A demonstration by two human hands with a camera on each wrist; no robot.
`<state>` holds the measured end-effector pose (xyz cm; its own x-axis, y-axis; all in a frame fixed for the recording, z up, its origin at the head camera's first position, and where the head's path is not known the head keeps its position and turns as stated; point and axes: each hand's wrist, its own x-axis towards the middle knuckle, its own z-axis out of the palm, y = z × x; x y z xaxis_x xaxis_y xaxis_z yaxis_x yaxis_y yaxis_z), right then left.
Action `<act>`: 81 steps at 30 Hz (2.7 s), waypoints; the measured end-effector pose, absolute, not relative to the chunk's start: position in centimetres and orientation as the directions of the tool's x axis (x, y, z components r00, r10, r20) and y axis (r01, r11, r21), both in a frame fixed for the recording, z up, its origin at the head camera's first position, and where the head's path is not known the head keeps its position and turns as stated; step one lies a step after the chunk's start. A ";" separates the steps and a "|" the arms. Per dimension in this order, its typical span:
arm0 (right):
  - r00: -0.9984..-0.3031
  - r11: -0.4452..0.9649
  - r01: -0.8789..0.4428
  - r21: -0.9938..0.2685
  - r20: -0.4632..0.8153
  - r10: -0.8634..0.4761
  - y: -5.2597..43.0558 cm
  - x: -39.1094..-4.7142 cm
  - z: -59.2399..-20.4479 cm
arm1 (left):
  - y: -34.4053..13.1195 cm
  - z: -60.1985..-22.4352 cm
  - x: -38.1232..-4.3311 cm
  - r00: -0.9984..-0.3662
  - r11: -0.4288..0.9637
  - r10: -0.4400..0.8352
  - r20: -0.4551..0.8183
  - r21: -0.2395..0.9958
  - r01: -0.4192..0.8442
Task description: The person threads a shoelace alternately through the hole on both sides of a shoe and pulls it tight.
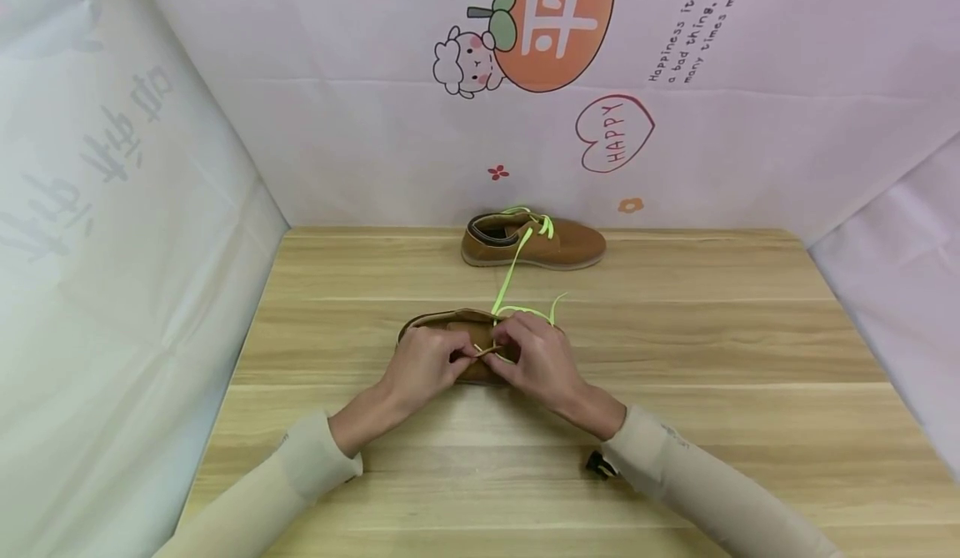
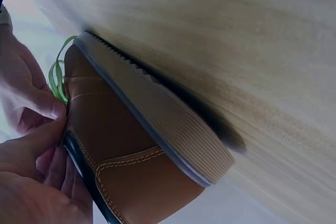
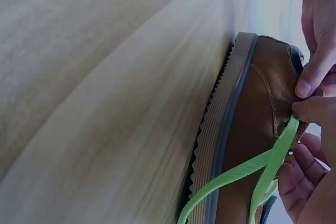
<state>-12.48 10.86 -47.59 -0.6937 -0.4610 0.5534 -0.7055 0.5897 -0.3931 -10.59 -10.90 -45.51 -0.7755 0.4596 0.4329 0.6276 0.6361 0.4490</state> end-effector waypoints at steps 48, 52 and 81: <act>-0.892 0.405 -0.285 -0.869 0.085 -0.445 10.5 -13.4 -46.3 | -11.2 -46.6 -10.5 -0.518 0.577 0.588 0.621 0.128 0.807; -0.912 0.372 -0.246 -0.895 0.083 -0.403 10.7 -13.5 -45.9 | -11.3 -46.7 -10.6 -0.526 0.564 0.572 0.629 0.164 0.809; -0.922 0.013 -0.252 -0.968 0.236 -0.306 12.7 -15.6 -39.2 | -11.2 -47.1 -10.8 -0.630 0.568 0.500 0.594 0.324 0.757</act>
